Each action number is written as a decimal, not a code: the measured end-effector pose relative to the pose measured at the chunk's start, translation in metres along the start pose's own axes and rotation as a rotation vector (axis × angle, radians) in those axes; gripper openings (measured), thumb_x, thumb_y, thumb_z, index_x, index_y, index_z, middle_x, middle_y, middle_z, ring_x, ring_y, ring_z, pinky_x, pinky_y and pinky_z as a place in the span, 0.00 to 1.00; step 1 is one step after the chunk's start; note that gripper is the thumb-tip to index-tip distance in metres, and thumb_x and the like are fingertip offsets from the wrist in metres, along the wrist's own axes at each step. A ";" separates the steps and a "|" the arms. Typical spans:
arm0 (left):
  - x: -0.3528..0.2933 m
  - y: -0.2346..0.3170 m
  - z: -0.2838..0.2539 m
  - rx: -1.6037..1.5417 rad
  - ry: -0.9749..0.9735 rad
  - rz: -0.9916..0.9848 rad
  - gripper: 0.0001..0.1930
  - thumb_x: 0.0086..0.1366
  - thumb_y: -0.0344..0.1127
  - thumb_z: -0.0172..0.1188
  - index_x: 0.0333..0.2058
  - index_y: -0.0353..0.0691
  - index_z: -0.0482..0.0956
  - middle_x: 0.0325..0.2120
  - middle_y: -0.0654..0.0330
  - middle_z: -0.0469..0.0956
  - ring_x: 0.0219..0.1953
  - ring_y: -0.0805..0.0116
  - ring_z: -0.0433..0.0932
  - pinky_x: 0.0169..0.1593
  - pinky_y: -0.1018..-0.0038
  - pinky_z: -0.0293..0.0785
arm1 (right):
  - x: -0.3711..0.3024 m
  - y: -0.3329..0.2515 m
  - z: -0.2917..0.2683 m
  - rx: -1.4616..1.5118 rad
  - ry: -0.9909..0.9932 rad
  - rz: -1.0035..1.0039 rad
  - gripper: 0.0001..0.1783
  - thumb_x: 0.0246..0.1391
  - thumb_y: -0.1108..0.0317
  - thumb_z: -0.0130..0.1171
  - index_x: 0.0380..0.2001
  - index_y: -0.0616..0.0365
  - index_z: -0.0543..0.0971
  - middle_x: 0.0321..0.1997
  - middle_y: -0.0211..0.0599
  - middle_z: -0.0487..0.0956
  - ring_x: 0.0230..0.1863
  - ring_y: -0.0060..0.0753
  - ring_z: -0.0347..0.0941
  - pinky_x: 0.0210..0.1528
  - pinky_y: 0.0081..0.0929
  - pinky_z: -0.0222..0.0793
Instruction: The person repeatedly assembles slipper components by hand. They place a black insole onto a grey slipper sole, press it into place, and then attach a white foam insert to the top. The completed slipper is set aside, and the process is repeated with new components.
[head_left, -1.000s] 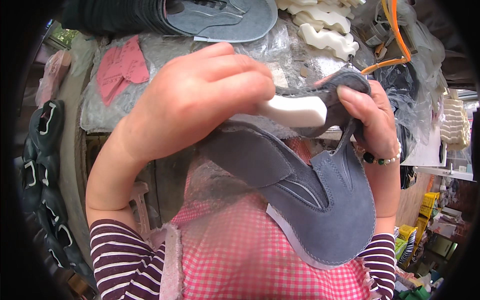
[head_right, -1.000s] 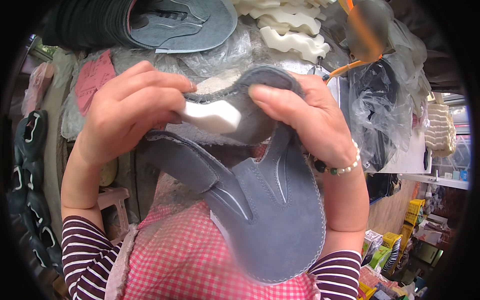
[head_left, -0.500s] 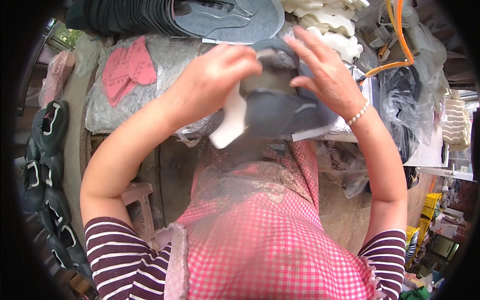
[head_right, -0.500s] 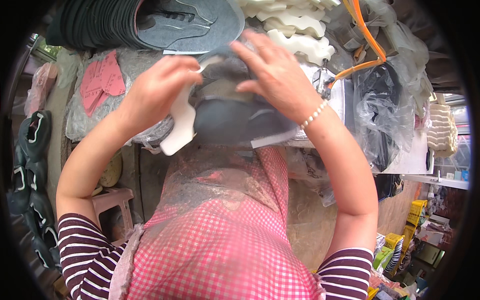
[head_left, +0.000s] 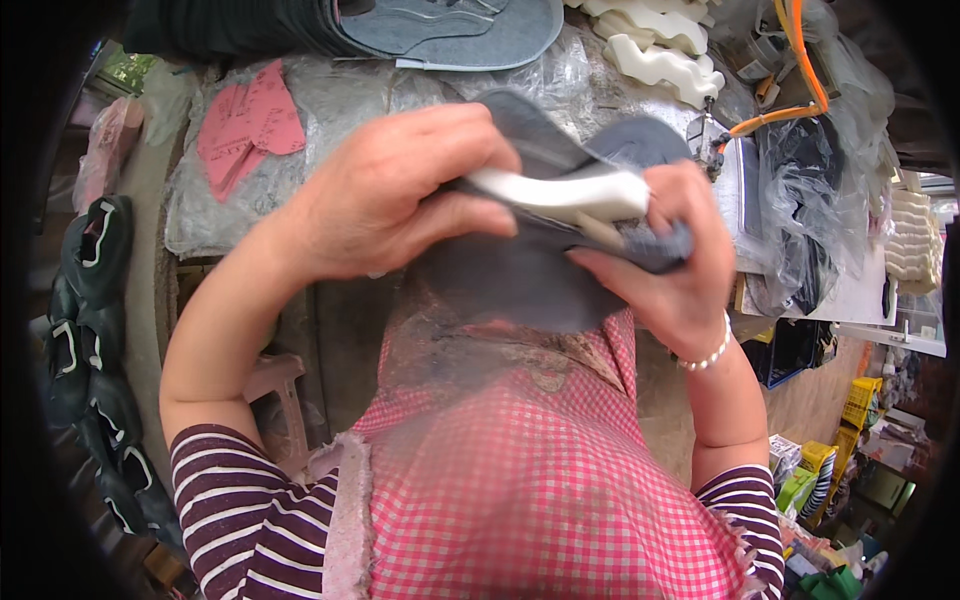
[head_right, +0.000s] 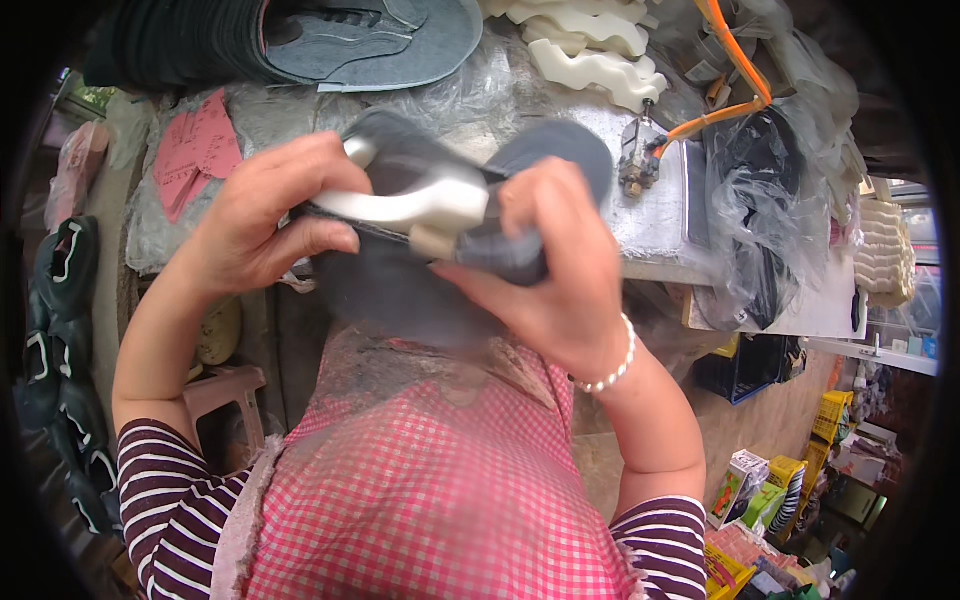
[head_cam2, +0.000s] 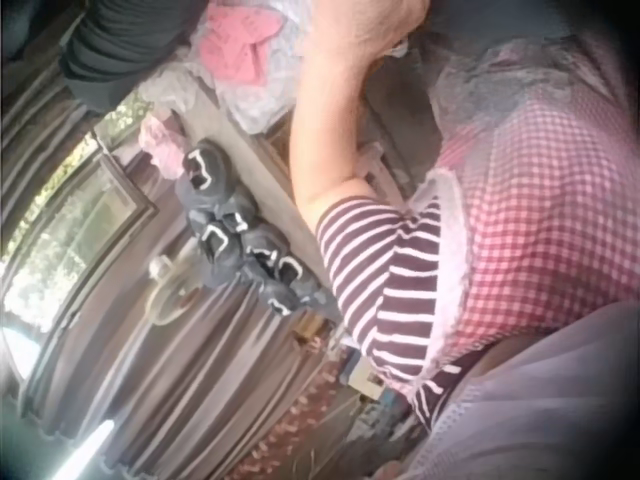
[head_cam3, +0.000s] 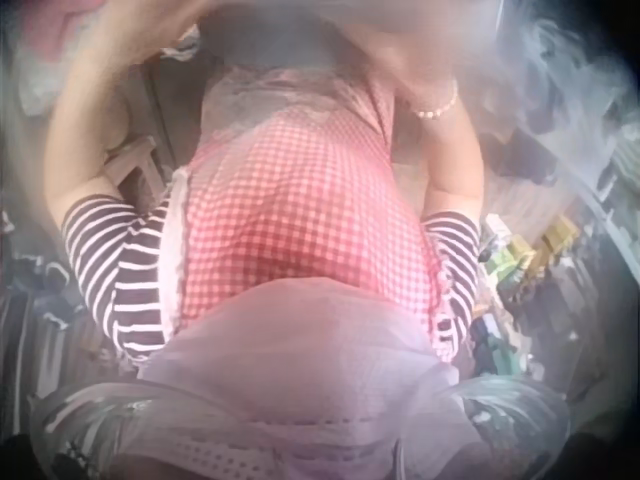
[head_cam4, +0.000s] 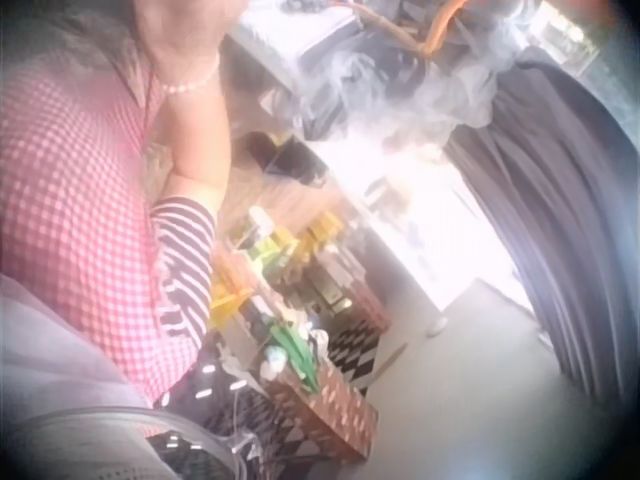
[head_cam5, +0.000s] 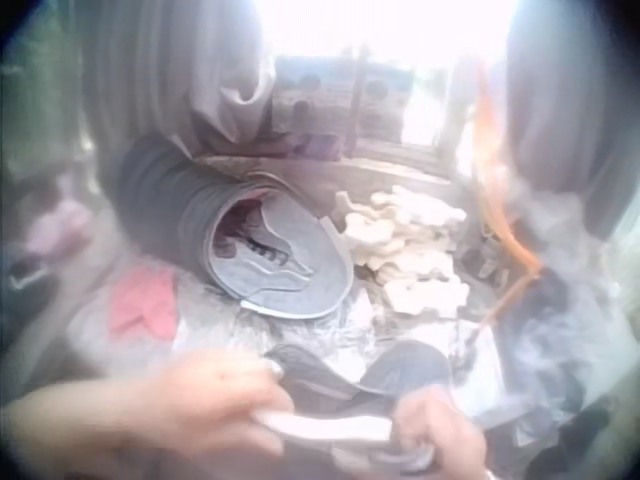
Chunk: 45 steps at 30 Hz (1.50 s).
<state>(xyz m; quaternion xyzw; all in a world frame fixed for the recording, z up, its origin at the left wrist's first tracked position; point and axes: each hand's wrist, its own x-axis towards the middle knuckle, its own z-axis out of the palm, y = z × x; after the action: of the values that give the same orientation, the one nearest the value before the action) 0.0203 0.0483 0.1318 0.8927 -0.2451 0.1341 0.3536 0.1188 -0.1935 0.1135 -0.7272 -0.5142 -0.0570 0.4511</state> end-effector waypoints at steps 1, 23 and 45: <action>0.003 0.015 0.003 -0.060 0.042 -0.066 0.18 0.50 0.40 0.67 0.35 0.34 0.75 0.31 0.55 0.75 0.33 0.59 0.75 0.35 0.70 0.69 | -0.002 -0.004 -0.008 -0.130 0.054 -0.192 0.18 0.35 0.70 0.70 0.24 0.56 0.68 0.33 0.41 0.72 0.36 0.41 0.70 0.37 0.32 0.68; 0.003 0.037 0.024 0.157 0.082 0.000 0.19 0.40 0.42 0.73 0.31 0.41 0.78 0.19 0.63 0.66 0.22 0.64 0.66 0.25 0.71 0.60 | 0.018 0.004 -0.005 0.465 -0.131 -0.154 0.08 0.39 0.72 0.66 0.27 0.55 0.78 0.41 0.41 0.79 0.54 0.43 0.70 0.62 0.51 0.57; -0.059 0.001 0.068 0.544 0.170 -0.276 0.22 0.46 0.29 0.69 0.41 0.36 0.74 0.32 0.55 0.71 0.35 0.53 0.70 0.39 0.64 0.65 | -0.055 0.168 -0.140 -0.020 0.099 0.745 0.13 0.45 0.77 0.43 0.28 0.62 0.79 0.15 0.21 0.67 0.17 0.13 0.56 0.20 0.14 0.50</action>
<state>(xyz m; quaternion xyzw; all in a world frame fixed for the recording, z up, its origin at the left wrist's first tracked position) -0.0253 0.0211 0.0596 0.9649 -0.0463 0.2199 0.1358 0.2809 -0.3426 0.0645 -0.8652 -0.1913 0.0708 0.4580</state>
